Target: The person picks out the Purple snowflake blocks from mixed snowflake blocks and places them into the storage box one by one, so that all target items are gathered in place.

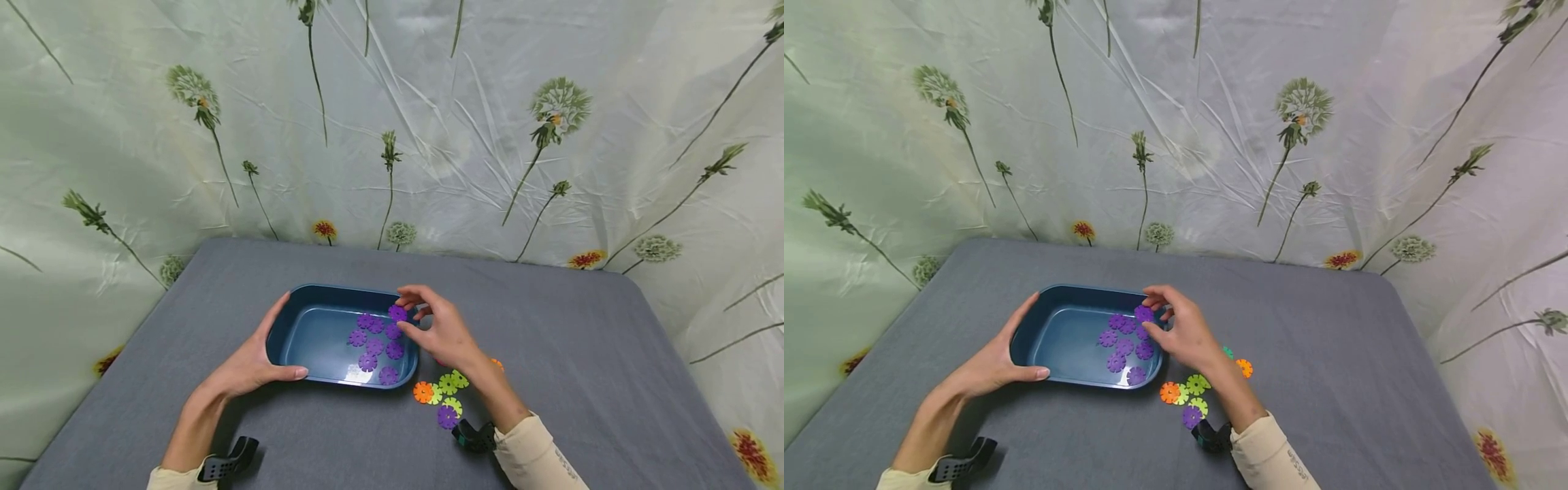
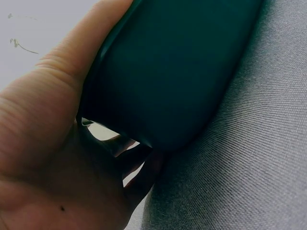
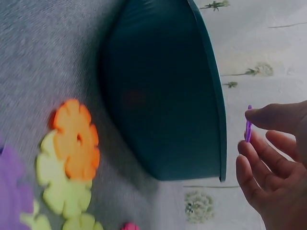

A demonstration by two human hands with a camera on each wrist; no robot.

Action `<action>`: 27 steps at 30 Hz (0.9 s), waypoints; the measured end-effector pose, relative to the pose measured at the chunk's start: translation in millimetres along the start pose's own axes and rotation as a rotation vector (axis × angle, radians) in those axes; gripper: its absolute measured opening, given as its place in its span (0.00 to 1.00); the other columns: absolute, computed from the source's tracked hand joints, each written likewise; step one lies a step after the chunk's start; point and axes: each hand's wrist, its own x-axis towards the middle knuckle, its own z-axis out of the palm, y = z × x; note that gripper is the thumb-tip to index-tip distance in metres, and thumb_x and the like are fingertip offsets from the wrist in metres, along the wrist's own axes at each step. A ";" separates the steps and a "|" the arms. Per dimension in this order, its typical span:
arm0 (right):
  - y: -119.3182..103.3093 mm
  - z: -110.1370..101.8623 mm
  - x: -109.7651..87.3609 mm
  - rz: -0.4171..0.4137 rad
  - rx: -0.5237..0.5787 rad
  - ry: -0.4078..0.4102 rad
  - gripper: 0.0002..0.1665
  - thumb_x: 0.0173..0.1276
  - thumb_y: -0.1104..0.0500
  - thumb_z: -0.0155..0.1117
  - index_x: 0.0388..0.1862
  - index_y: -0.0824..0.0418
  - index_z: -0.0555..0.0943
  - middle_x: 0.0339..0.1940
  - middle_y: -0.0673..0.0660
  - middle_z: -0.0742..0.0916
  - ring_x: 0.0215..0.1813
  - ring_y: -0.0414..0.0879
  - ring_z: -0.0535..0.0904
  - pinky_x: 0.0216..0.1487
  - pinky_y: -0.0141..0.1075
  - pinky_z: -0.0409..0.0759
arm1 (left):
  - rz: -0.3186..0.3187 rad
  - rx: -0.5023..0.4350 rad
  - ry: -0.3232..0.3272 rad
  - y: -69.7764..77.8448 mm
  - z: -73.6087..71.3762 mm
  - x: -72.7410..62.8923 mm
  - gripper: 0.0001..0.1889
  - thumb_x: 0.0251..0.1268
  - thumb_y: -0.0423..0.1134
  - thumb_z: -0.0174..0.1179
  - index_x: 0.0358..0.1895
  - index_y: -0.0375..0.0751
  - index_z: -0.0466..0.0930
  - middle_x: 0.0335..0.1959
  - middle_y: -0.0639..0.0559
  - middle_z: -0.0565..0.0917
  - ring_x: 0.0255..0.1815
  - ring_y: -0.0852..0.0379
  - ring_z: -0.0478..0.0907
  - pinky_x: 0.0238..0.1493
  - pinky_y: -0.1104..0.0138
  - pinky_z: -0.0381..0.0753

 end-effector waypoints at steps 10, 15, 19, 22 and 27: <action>-11.2 18.3 15.0 -0.003 -0.002 0.014 0.28 0.66 0.67 0.75 0.64 0.64 0.79 0.54 0.58 0.89 0.55 0.52 0.83 0.55 0.46 0.83 | -0.007 0.005 0.001 0.5 -0.4 -2.6 0.71 0.50 0.44 0.81 0.86 0.65 0.30 0.85 0.30 0.43 0.78 0.23 0.54 0.66 0.25 0.63; -15.3 26.7 21.2 0.005 0.004 -0.020 0.27 0.67 0.67 0.73 0.65 0.64 0.78 0.55 0.58 0.88 0.56 0.52 0.82 0.55 0.48 0.82 | 0.005 0.001 0.001 -0.2 -1.2 -2.1 0.71 0.50 0.44 0.81 0.86 0.66 0.30 0.86 0.31 0.42 0.79 0.23 0.53 0.67 0.25 0.61; -17.3 33.8 25.1 0.016 0.008 -0.060 0.27 0.69 0.67 0.72 0.66 0.62 0.78 0.56 0.58 0.88 0.56 0.52 0.82 0.55 0.47 0.82 | 0.013 0.005 0.000 -0.6 -1.5 -0.9 0.71 0.50 0.44 0.81 0.86 0.66 0.30 0.86 0.32 0.42 0.80 0.24 0.52 0.67 0.25 0.61; -17.2 39.9 27.5 0.027 0.006 -0.075 0.26 0.69 0.67 0.71 0.65 0.61 0.78 0.56 0.58 0.88 0.56 0.52 0.82 0.56 0.47 0.82 | 0.010 0.008 -0.001 -0.4 -1.3 0.1 0.71 0.50 0.44 0.81 0.86 0.66 0.30 0.86 0.32 0.42 0.80 0.24 0.52 0.67 0.25 0.61; -15.2 49.9 30.1 0.038 0.013 -0.084 0.26 0.70 0.68 0.70 0.66 0.62 0.77 0.56 0.59 0.87 0.57 0.53 0.81 0.59 0.50 0.81 | -0.002 0.005 0.001 -0.3 -0.3 0.5 0.71 0.50 0.44 0.81 0.86 0.66 0.30 0.86 0.32 0.42 0.79 0.24 0.53 0.68 0.26 0.61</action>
